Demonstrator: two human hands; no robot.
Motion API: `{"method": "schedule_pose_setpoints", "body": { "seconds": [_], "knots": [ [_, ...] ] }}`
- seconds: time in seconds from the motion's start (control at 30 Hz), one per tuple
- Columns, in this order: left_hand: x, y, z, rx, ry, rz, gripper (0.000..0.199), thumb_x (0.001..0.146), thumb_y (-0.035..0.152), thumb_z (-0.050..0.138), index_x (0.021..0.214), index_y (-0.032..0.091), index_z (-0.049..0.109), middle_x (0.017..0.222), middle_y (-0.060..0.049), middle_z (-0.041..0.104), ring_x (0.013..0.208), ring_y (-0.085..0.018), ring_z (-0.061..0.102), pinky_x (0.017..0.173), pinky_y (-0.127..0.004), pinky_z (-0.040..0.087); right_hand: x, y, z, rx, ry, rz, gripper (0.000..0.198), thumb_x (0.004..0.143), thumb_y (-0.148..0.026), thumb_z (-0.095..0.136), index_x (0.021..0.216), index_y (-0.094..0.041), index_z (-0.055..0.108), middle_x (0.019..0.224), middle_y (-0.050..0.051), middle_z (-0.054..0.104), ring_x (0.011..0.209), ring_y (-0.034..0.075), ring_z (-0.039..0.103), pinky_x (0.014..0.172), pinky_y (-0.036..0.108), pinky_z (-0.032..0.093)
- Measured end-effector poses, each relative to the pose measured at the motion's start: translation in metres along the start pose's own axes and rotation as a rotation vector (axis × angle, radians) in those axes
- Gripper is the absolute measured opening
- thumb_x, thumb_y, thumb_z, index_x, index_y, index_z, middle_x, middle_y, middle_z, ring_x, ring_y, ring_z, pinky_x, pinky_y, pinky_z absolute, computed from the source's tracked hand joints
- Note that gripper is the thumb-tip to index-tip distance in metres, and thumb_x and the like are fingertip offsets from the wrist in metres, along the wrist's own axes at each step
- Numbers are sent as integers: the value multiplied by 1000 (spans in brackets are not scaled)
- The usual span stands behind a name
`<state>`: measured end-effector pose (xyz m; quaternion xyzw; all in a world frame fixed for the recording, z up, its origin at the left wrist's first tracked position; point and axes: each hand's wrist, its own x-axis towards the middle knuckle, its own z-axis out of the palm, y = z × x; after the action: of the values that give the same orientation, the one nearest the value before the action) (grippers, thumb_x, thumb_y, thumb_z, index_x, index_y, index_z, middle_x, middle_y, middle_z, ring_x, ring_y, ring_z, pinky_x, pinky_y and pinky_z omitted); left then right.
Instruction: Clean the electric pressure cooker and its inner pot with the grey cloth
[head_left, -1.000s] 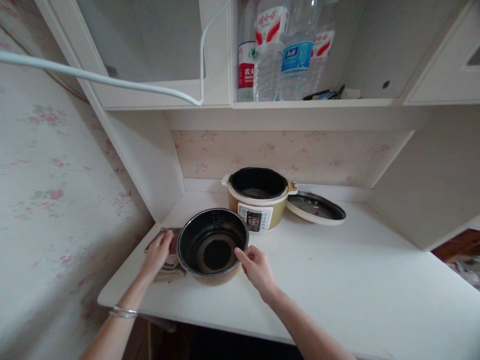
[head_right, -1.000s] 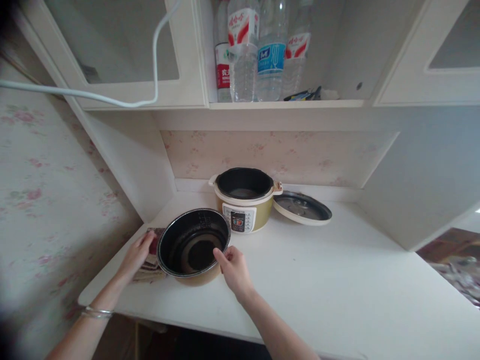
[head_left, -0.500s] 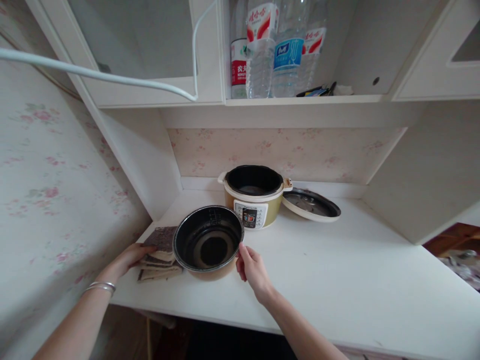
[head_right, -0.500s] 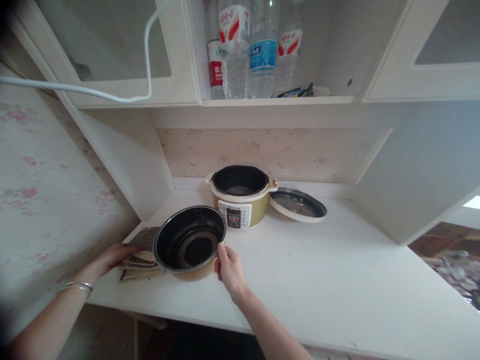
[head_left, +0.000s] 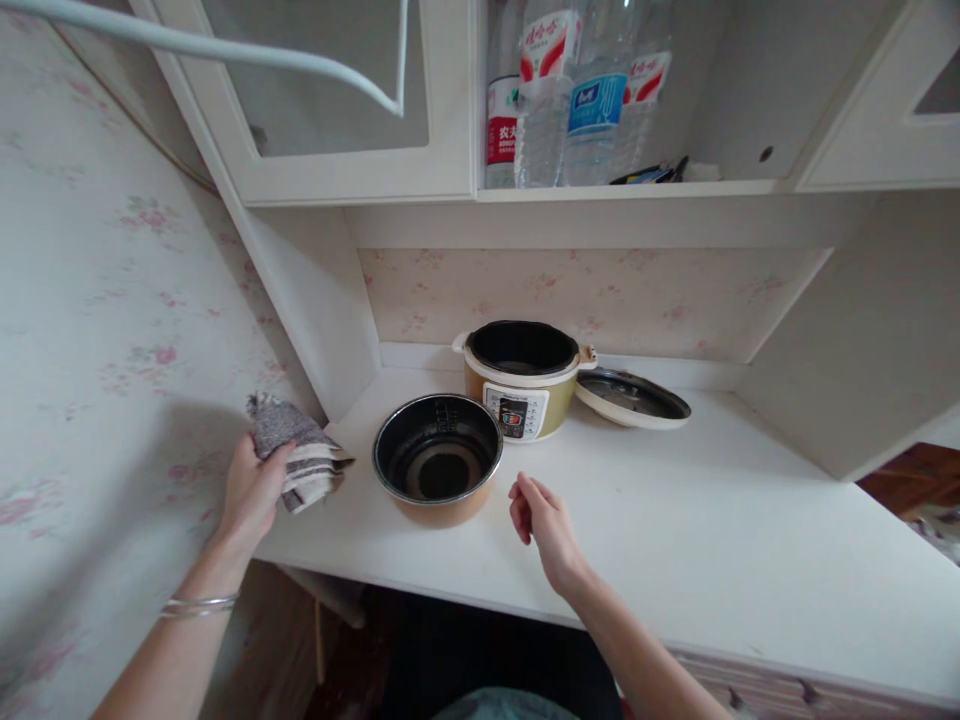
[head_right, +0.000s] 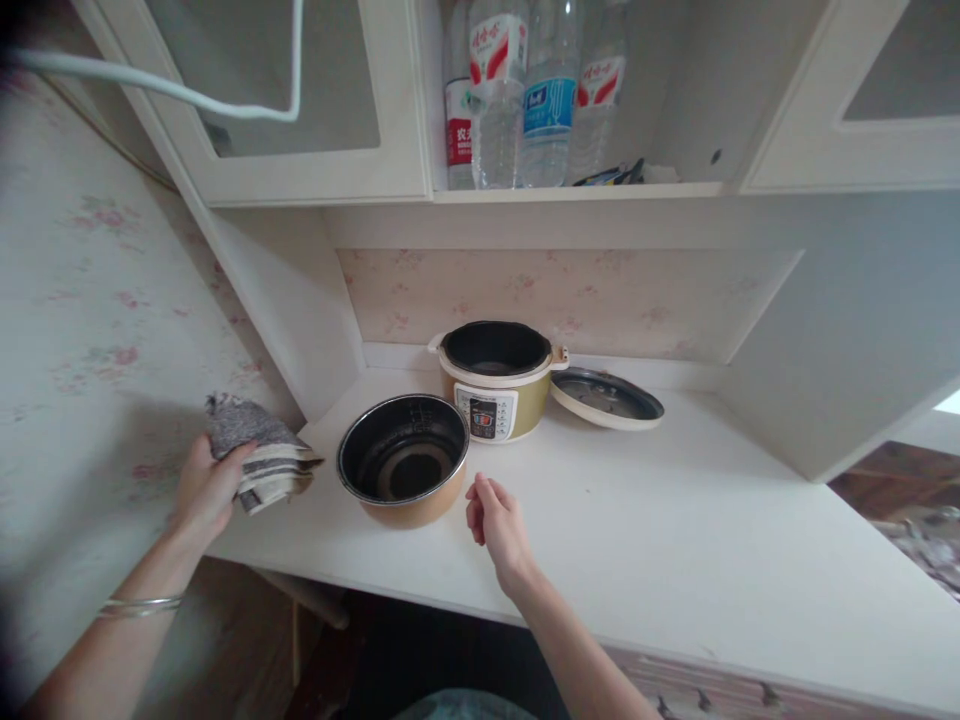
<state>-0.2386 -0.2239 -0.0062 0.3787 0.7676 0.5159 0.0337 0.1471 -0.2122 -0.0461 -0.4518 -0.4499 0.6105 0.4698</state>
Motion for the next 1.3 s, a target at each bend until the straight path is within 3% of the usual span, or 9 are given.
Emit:
{"method": "schedule_pose_setpoints", "body": {
  "seconds": [0.13, 0.3, 0.43, 0.53, 0.73, 0.93, 1.03, 1.2, 1.3],
  "knots": [
    [-37, 47, -13, 81, 50, 205, 45, 79, 46, 60, 114, 18, 56, 100, -6, 67, 94, -27, 64, 84, -37, 51, -17, -32, 23, 96, -119, -16, 35, 83, -53, 58, 79, -19, 54, 65, -1, 58, 50, 9, 48, 43, 21, 32],
    [-99, 110, 8, 2, -169, 658, 38, 88, 23, 49, 126, 21, 54, 124, -8, 63, 115, -25, 58, 100, -38, 46, -20, -83, 57, 384, -369, 113, 43, 84, -56, 55, 114, -25, 56, 123, 7, 60, 102, 22, 62, 74, 36, 55],
    [-136, 126, 37, -81, -430, 1096, 44, 86, 6, 44, 122, 26, 59, 134, -5, 58, 131, -23, 46, 108, -42, 41, -8, -101, 60, 462, -476, 188, 53, 87, -63, 43, 111, -18, 61, 108, 9, 67, 103, 23, 62, 81, 36, 53],
    [-151, 121, 49, -116, -463, 1180, 45, 87, 3, 44, 123, 26, 58, 136, -7, 56, 136, -24, 40, 108, -48, 41, 0, -93, 48, 453, -457, 250, 47, 86, -56, 48, 102, -15, 63, 95, 9, 70, 94, 23, 65, 77, 33, 53],
    [-164, 99, 50, -179, -531, 972, 46, 87, 11, 53, 129, 30, 52, 145, -9, 42, 133, -25, 42, 106, -45, 43, 12, -73, 22, 336, -344, 343, 33, 81, -45, 53, 93, -15, 62, 86, 11, 71, 83, 25, 68, 68, 35, 54],
    [-141, 53, 57, -316, -305, 329, 27, 88, 34, 58, 112, 21, 58, 115, -10, 57, 105, -21, 59, 91, -36, 51, 33, -93, 3, 339, -159, 214, 28, 79, -38, 58, 97, -17, 61, 84, 10, 71, 80, 27, 68, 68, 40, 55],
    [-125, 30, 68, -343, -181, 50, 37, 84, 45, 59, 111, 19, 56, 108, -9, 58, 85, -17, 61, 76, -32, 53, 50, -107, 4, 293, -122, 70, 34, 72, -25, 64, 104, -20, 58, 86, 6, 71, 78, 25, 68, 68, 41, 56],
    [-105, 20, 86, -188, -223, -23, 56, 84, 42, 56, 130, 12, 49, 125, -17, 46, 78, -17, 62, 84, -38, 52, 90, -108, 33, 77, -159, -17, 38, 68, -24, 67, 105, -21, 55, 82, 3, 68, 74, 22, 66, 71, 39, 56],
    [-86, 20, 91, -47, -252, 44, 49, 86, 31, 47, 131, 10, 50, 121, -18, 52, 90, -23, 63, 95, -42, 46, 114, -98, 60, -292, -160, -112, 38, 71, -30, 64, 106, -21, 53, 89, 4, 67, 81, 23, 65, 73, 38, 54]
  ]
}}
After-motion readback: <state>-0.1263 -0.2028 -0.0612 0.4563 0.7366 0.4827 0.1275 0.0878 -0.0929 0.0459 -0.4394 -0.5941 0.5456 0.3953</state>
